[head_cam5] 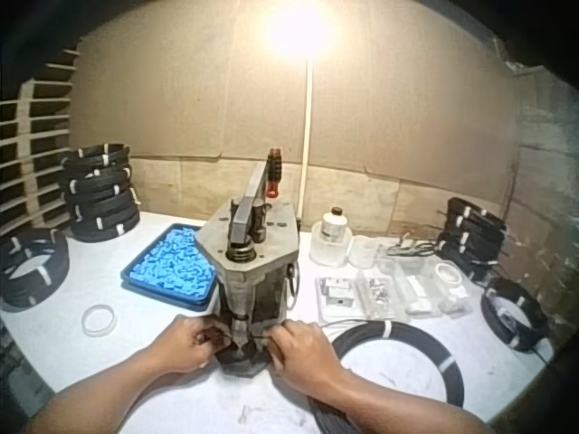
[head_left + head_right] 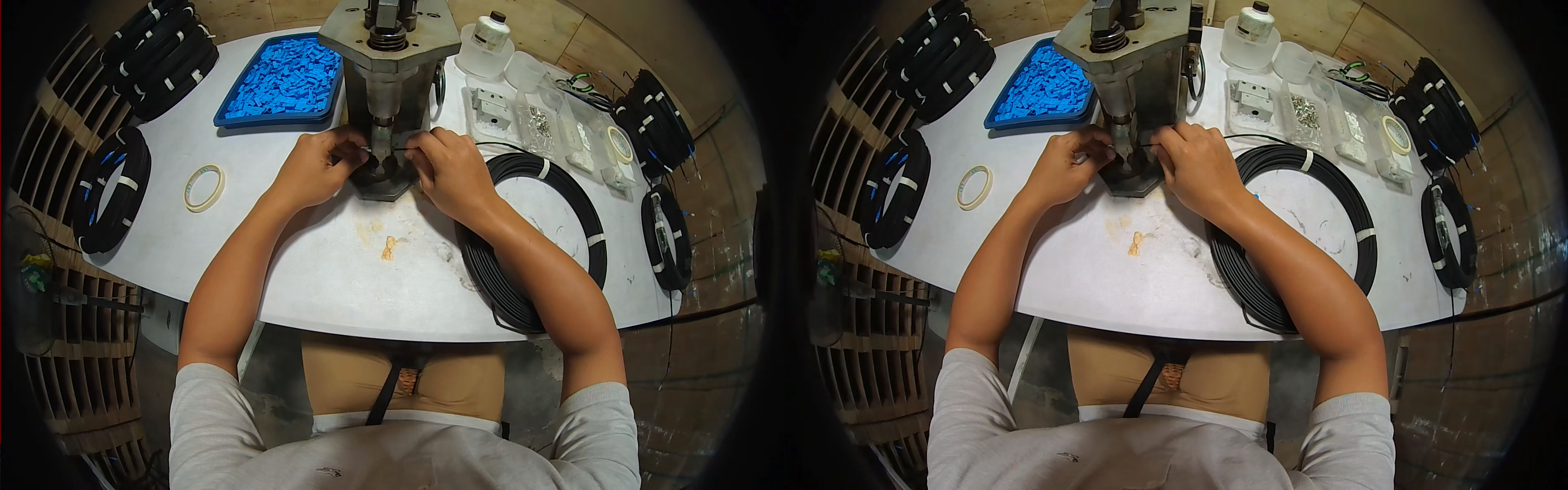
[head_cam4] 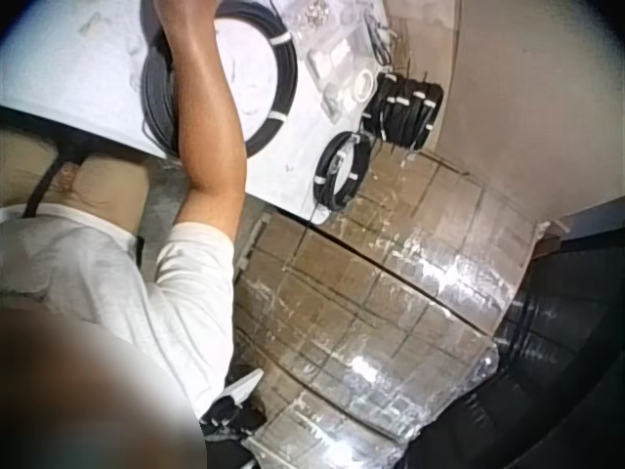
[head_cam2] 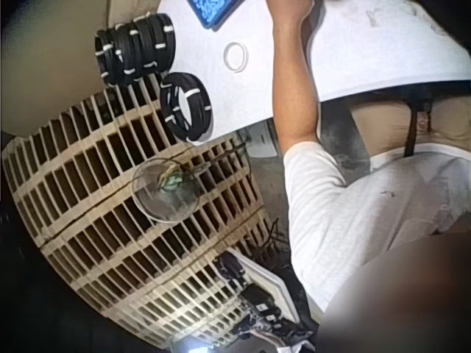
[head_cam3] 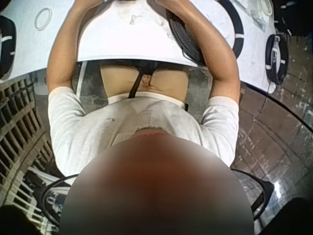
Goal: Processing the ends of a black coiled cable using an industrial machine.
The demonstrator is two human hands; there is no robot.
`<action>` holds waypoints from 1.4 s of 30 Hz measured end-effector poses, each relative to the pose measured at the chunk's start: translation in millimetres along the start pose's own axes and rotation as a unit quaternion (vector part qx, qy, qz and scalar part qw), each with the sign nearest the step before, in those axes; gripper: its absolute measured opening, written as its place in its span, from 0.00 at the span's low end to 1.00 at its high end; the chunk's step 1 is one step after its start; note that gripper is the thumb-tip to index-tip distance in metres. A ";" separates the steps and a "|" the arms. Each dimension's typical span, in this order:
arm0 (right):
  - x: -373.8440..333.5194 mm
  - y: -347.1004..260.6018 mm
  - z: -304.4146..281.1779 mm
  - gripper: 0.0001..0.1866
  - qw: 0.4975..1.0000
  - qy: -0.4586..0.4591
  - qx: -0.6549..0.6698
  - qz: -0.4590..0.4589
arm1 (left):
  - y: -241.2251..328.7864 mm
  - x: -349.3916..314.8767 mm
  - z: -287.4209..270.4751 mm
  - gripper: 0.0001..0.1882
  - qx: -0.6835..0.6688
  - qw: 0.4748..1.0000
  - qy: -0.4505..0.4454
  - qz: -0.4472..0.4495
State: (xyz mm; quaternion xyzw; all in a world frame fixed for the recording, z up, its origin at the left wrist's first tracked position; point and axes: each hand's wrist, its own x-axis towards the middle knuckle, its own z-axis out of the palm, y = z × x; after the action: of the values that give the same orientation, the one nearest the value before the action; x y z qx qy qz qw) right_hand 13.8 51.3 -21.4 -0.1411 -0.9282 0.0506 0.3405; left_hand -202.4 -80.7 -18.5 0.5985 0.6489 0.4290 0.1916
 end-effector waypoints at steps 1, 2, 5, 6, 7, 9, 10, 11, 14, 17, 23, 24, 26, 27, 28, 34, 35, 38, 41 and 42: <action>-0.1 0.2 0.0 0.06 1.000 0.000 0.000 0.000 | 0.3 0.0 0.3 0.09 0.000 1.000 0.000 0.000; -0.3 0.3 0.0 0.06 1.000 0.004 0.003 -0.003 | 0.8 -0.1 0.7 0.09 0.012 1.000 0.008 0.009; -0.2 0.9 -0.2 0.06 1.000 0.007 0.005 -0.008 | -0.4 0.1 1.2 0.08 0.016 1.000 0.012 0.016; -0.1 1.1 -0.2 0.06 1.000 0.006 0.004 -0.010 | -0.8 0.2 1.2 0.08 0.007 1.000 0.008 0.014; -0.1 0.7 -0.4 0.06 1.000 0.006 0.004 -0.010 | -0.2 0.0 1.0 0.08 0.007 1.000 0.008 0.014; -0.2 -0.2 -0.7 0.07 1.000 0.008 0.007 -0.007 | 1.8 -0.5 0.4 0.08 0.022 1.000 0.013 0.017; -0.3 0.4 -0.4 0.07 1.000 0.008 0.007 -0.007 | 1.8 -0.3 0.4 0.08 0.022 1.000 0.013 0.018; -0.3 1.0 0.0 0.07 1.000 0.007 0.006 -0.007 | 1.6 0.1 0.4 0.08 0.014 1.000 0.009 0.011; -0.2 0.1 -0.5 0.07 1.000 0.007 0.009 -0.007 | 2.2 -0.2 0.6 0.08 0.011 1.000 0.009 0.011; -0.4 0.2 -0.5 0.07 1.000 0.008 0.009 -0.008 | 1.5 0.2 0.5 0.08 0.010 1.000 0.009 0.012; 0.1 -0.1 -0.9 0.06 1.000 0.002 0.011 -0.009 | -1.3 -0.1 1.6 0.08 0.010 1.000 0.014 0.015; 0.2 -0.3 -0.6 0.06 1.000 0.003 0.012 -0.010 | -2.4 -0.2 1.7 0.08 0.003 1.000 0.015 0.016; -0.8 -0.6 -1.5 0.06 1.000 -0.002 0.012 -0.006 | -0.2 -0.1 2.7 0.08 0.009 0.999 0.021 0.022; -1.1 -0.7 -1.8 0.06 1.000 -0.006 0.013 -0.002 | 0.5 0.0 3.3 0.08 0.015 0.999 0.028 0.028; -1.0 -0.8 -1.7 0.06 1.000 -0.006 0.013 -0.002 | 0.1 0.1 3.2 0.08 0.015 0.999 0.028 0.028; -0.6 -1.7 -1.8 0.06 1.000 -0.012 0.013 0.006 | -0.7 0.2 2.6 0.08 0.027 0.999 0.030 0.034; -0.4 -1.2 -1.3 0.06 1.000 -0.006 0.013 0.000 | -1.4 0.5 2.6 0.08 0.022 0.999 0.026 0.031; -0.4 -0.7 -1.4 0.06 1.000 0.005 0.017 -0.008 | 0.5 0.5 2.4 0.08 0.023 0.999 0.023 0.030; 0.1 -1.2 -1.5 0.06 1.000 0.008 0.019 -0.011 | -0.2 0.2 2.8 0.08 0.023 0.999 0.025 0.030; 0.3 -1.4 -1.5 0.06 1.000 0.006 0.018 -0.009 | -0.7 0.1 2.8 0.08 0.017 0.999 0.024 0.030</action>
State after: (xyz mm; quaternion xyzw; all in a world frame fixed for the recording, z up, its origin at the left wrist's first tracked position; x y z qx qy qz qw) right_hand 14.3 50.1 -19.8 -0.1266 -0.9265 0.0632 0.3488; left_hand -200.7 -79.6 -20.6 0.6101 0.6426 0.4377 0.1524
